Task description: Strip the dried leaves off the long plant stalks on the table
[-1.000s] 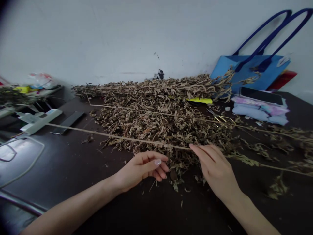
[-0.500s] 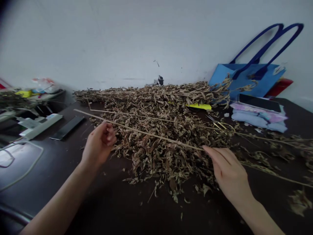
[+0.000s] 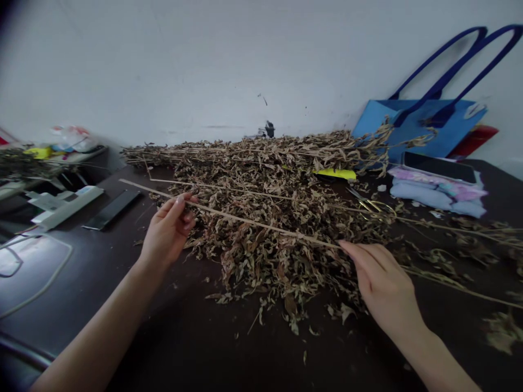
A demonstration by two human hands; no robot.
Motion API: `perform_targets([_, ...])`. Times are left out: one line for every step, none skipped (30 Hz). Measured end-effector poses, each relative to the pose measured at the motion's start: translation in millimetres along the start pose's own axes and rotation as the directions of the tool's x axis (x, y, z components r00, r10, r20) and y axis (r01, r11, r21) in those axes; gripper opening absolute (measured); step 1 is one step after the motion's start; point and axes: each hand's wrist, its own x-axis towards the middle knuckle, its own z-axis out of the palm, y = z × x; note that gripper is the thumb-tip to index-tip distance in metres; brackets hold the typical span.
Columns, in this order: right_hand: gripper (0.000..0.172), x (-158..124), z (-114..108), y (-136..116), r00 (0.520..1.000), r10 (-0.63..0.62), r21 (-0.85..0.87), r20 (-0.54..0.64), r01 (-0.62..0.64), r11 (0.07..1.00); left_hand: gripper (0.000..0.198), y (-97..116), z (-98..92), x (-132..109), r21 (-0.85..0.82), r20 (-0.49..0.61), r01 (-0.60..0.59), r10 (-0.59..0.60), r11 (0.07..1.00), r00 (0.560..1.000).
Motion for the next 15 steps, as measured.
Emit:
perform_targets([0.032, 0, 0, 0, 1.0, 0.003, -0.003, -0.005, -0.003, 1.0, 0.017, -1, 0.0, 0, -0.002, -0.001, 0.001, -0.001, 1.0, 1.0])
perform_targets([0.032, 0, 0, 0, 1.0, 0.003, -0.002, -0.007, -0.003, 1.0, 0.016, -2, 0.2, 0, -0.004, -0.005, 0.001, -0.001, 1.0, 1.0])
perform_targets([0.032, 0, -1, 0, 1.0, 0.002, 0.0, -0.006, -0.002, 1.0, 0.016, -4, 0.5, 1, -0.004, -0.006, -0.001, 0.001, 1.0, 1.0])
perform_targets([0.033, 0, -1, 1, 1.0, -0.001, 0.003, 0.004, 0.001, 1.0, 0.016, -5, 0.9, 0, -0.002, -0.005, -0.005, 0.005, 1.0, 1.0])
perform_targets([0.035, 0, -1, 1, 1.0, -0.002, 0.004, 0.015, 0.002, 1.0, 0.016, -6, 1.3, 0, 0.002, -0.003, -0.007, 0.007, 1.0, 1.0])
perform_targets([0.036, -1, -1, 2, 1.0, 0.001, 0.001, 0.028, -0.001, 1.0, 0.016, -8, 1.8, 0, 0.007, 0.001, -0.007, 0.007, 1.0, 1.0])
perform_targets([0.036, -1, -1, 3, 0.999, 0.01, -0.006, 0.039, -0.01, 1.0, 0.016, -9, 2.2, 0, 0.013, 0.005, -0.005, 0.005, 1.0, 1.0])
perform_targets([0.033, -1, -1, 3, 0.999, 0.023, -0.016, 0.049, -0.022, 1.0, 0.016, -10, 2.5, -1, 0.018, 0.006, -0.001, 0.001, 1.0, 1.0])
perform_targets([0.028, -2, -1, 4, 0.998, 0.036, -0.024, 0.05, -0.034, 0.999, 0.016, -11, 2.6, -1, 0.022, 0.006, 0.003, -0.003, 1.0, 1.0])
perform_targets([0.024, -2, 0, 4, 0.998, 0.046, -0.033, 0.046, -0.045, 0.998, 0.016, -12, 2.7, -1, 0.024, 0.005, 0.006, -0.006, 1.0, 1.0])
perform_targets([0.02, -2, 0, 4, 0.998, 0.053, -0.038, 0.037, -0.052, 0.998, 0.016, -12, 2.8, -1, 0.026, 0.005, 0.01, -0.01, 1.0, 1.0])
perform_targets([0.017, -2, 1, 4, 0.998, 0.057, -0.04, 0.031, -0.055, 0.998, 0.017, -13, 2.9, -1, 0.029, 0.004, 0.014, -0.014, 0.999, 1.0])
perform_targets([0.015, -1, 2, 4, 0.998, 0.06, -0.04, 0.024, -0.059, 0.997, 0.017, -14, 3.1, -2, 0.031, 0.005, 0.022, -0.022, 0.999, 1.0])
perform_targets([0.014, -1, 2, 4, 0.998, 0.061, -0.042, 0.018, -0.06, 0.997, 0.018, -14, 3.4, -2, 0.035, 0.006, 0.03, -0.03, 0.999, 1.0])
perform_targets([0.012, -1, 3, 4, 0.998, 0.061, -0.045, 0.017, -0.06, 0.997, 0.019, -15, 3.8, -2, 0.038, 0.008, 0.039, -0.039, 0.999, 0.999])
